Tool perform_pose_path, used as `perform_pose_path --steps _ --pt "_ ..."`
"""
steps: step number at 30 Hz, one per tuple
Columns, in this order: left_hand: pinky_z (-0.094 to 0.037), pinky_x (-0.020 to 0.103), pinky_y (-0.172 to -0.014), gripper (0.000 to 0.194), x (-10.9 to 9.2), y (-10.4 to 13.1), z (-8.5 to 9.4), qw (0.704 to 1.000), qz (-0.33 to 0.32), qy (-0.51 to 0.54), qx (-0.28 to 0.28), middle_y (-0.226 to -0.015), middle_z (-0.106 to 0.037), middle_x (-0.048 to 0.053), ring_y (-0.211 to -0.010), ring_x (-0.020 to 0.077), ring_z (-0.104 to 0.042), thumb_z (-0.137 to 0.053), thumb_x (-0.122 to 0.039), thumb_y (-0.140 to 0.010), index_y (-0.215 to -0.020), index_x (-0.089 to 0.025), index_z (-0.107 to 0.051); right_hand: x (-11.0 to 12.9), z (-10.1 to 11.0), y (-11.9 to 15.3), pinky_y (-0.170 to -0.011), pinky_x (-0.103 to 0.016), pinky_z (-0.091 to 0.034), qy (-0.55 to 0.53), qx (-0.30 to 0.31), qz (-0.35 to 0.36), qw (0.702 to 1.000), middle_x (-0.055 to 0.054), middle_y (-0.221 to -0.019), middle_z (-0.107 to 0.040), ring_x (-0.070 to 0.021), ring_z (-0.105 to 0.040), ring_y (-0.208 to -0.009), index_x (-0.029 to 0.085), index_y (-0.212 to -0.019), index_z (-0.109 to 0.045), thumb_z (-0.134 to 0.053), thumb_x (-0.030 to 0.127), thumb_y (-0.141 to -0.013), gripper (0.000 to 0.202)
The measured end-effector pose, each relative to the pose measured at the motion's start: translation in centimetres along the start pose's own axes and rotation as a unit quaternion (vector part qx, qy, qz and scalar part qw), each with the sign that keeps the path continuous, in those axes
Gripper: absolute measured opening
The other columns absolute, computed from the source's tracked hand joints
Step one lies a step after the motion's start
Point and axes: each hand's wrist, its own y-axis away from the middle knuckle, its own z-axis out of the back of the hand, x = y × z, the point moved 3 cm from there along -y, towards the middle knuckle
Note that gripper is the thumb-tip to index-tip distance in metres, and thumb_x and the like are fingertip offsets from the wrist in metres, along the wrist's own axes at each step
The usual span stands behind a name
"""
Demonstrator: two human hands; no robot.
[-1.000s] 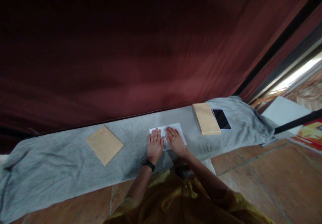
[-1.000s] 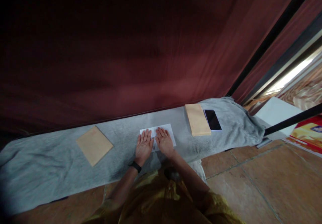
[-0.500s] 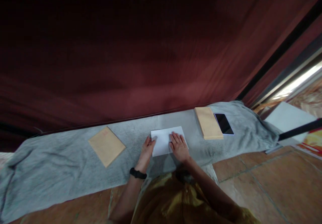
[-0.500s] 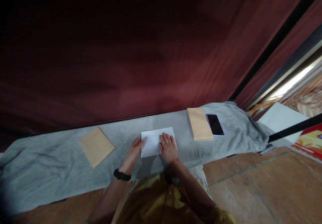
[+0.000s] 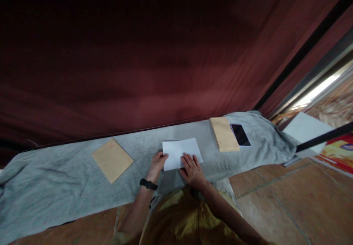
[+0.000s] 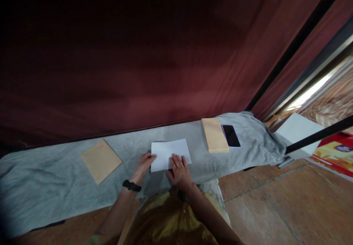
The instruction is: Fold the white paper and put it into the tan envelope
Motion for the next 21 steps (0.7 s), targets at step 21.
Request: perform_pose_path --steps 21 --pt "-0.046 0.027 -0.060 0.039 0.0 4.2 -1.6 0.986 -0.023 0.140 -0.086 -0.072 -0.064 -0.001 -0.062 0.0145 -0.058 -0.075 -0.048 -0.061 -0.082 -0.020 -0.060 1.2 0.7 -1.3 -0.124 -0.045 -0.022 -0.025 0.044 -0.040 0.998 -0.011 -0.159 -0.040 -0.0233 -0.037 -0.147 0.014 -0.156 -0.034 -0.046 0.014 -0.090 0.068"
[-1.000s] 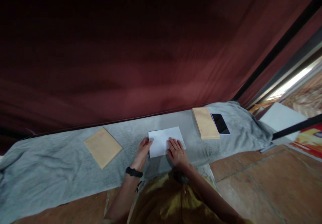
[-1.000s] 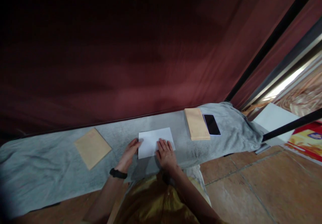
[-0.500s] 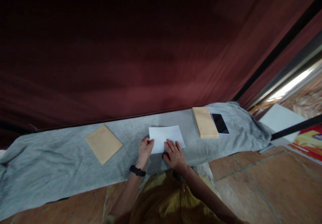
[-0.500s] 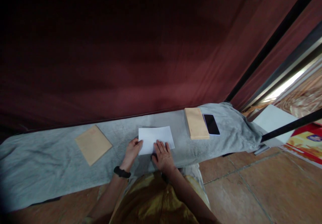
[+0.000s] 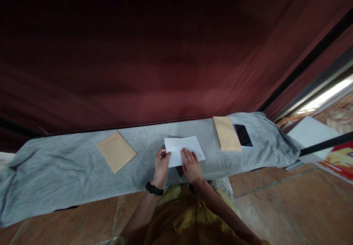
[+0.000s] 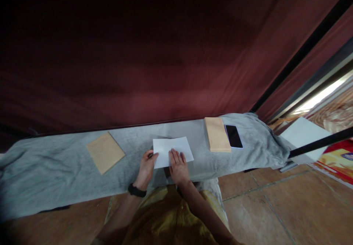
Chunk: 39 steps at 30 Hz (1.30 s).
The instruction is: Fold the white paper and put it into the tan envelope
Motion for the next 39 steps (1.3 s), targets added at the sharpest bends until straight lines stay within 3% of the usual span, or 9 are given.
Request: perform_pose_path --steps 4,7,10,14,18,23,29,33,39 --pt "-0.053 0.030 -0.073 0.045 0.2 0.6 -0.1 0.994 0.028 0.105 0.004 -0.099 -0.071 0.004 -0.085 0.0179 -0.068 -0.065 -0.060 -0.074 -0.099 -0.022 -0.059 -0.2 2.0 -0.5 -0.121 -0.040 -0.032 -0.084 -0.041 -0.013 0.996 -0.009 -0.155 -0.047 -0.0203 -0.044 -0.141 0.018 -0.150 -0.046 -0.041 0.007 -0.086 0.065" --pt "-0.056 0.034 -0.082 0.049 0.3 0.5 0.0 0.989 0.072 0.127 0.032 -0.120 -0.069 0.009 -0.102 0.0208 -0.068 -0.058 -0.060 -0.081 -0.114 -0.023 -0.058 -0.6 3.9 -1.1 -0.114 -0.036 -0.042 -0.247 -0.089 -0.070 0.962 -0.007 -0.145 -0.058 -0.0199 -0.054 -0.132 0.022 -0.140 -0.057 -0.039 0.017 -0.093 0.051" --pt "-0.056 0.035 -0.089 0.053 -0.2 0.6 0.1 0.991 0.062 0.111 0.051 -0.135 -0.062 0.011 -0.116 0.0231 -0.065 -0.068 -0.049 -0.078 -0.125 -0.026 -0.057 -0.7 5.3 -1.8 -0.104 -0.038 -0.050 -0.441 -0.124 -0.158 0.875 -0.006 -0.122 -0.072 -0.0230 -0.065 -0.115 0.022 -0.125 -0.066 -0.045 0.038 -0.097 0.038" --pt "-0.053 0.034 -0.092 0.049 -2.1 1.3 -0.7 0.981 0.017 0.116 0.153 -0.129 -0.067 0.009 -0.114 0.0229 -0.065 -0.073 -0.042 -0.078 -0.122 -0.023 -0.064 -0.6 5.9 -2.4 -0.088 -0.037 -0.057 -0.632 -0.131 -0.239 0.725 -0.006 -0.105 -0.077 -0.0251 -0.071 -0.095 0.019 -0.111 -0.069 -0.063 0.052 -0.086 0.042" --pt "-0.052 0.028 -0.080 0.039 -3.1 1.3 -0.7 0.982 0.013 0.085 0.168 -0.096 -0.075 0.005 -0.085 0.0172 -0.067 -0.078 -0.043 -0.073 -0.101 -0.018 -0.071 -0.9 5.4 -2.3 -0.081 -0.035 -0.058 -0.686 -0.130 -0.276 0.661 -0.006 -0.100 -0.078 -0.0241 -0.073 -0.087 0.020 -0.107 -0.069 -0.074 0.049 -0.076 0.043" --pt "-0.051 0.029 -0.077 0.033 -3.7 0.2 0.1 0.991 -0.030 -0.013 0.130 -0.086 -0.074 0.003 -0.078 0.0181 -0.064 -0.078 -0.047 -0.068 -0.085 -0.019 -0.071 -2.1 5.4 -2.4 -0.078 -0.035 -0.057 -0.687 -0.126 -0.292 0.654 -0.006 -0.097 -0.078 -0.0246 -0.073 -0.087 0.020 -0.102 -0.071 -0.075 0.049 -0.072 0.042" --pt "-0.046 0.037 -0.102 0.018 -6.5 -1.2 -0.1 0.969 -0.223 -0.091 0.062 -0.109 -0.072 0.006 -0.109 0.0248 -0.063 -0.074 -0.041 -0.074 -0.077 -0.023 -0.070 -3.2 7.6 -3.5 -0.083 -0.033 -0.055 -0.666 -0.154 -0.252 0.685 -0.004 -0.101 -0.078 -0.0232 -0.070 -0.095 0.021 -0.097 -0.073 -0.076 0.047 -0.070 0.038" --pt "-0.051 0.033 -0.088 0.022 -6.0 -2.5 0.0 0.973 -0.184 -0.126 0.055 -0.087 -0.072 0.003 -0.088 0.0223 -0.066 -0.076 -0.038 -0.073 -0.088 -0.023 -0.072 -3.6 7.0 -2.9 -0.075 -0.032 -0.057 -0.687 -0.142 -0.275 0.657 -0.005 -0.096 -0.078 -0.0214 -0.072 -0.085 0.019 -0.100 -0.072 -0.078 0.047 -0.071 0.040" --pt "-0.051 0.029 -0.072 0.030 -5.5 -4.5 -0.5 0.953 -0.164 -0.208 0.148 -0.083 -0.073 0.002 -0.074 0.0202 -0.065 -0.073 -0.028 -0.074 -0.104 -0.023 -0.073 -4.5 3.8 -0.9 -0.062 -0.030 -0.060 -0.670 -0.109 -0.348 0.647 -0.004 -0.084 -0.076 -0.0179 -0.070 -0.067 0.018 -0.090 -0.070 -0.083 0.047 -0.064 0.041"
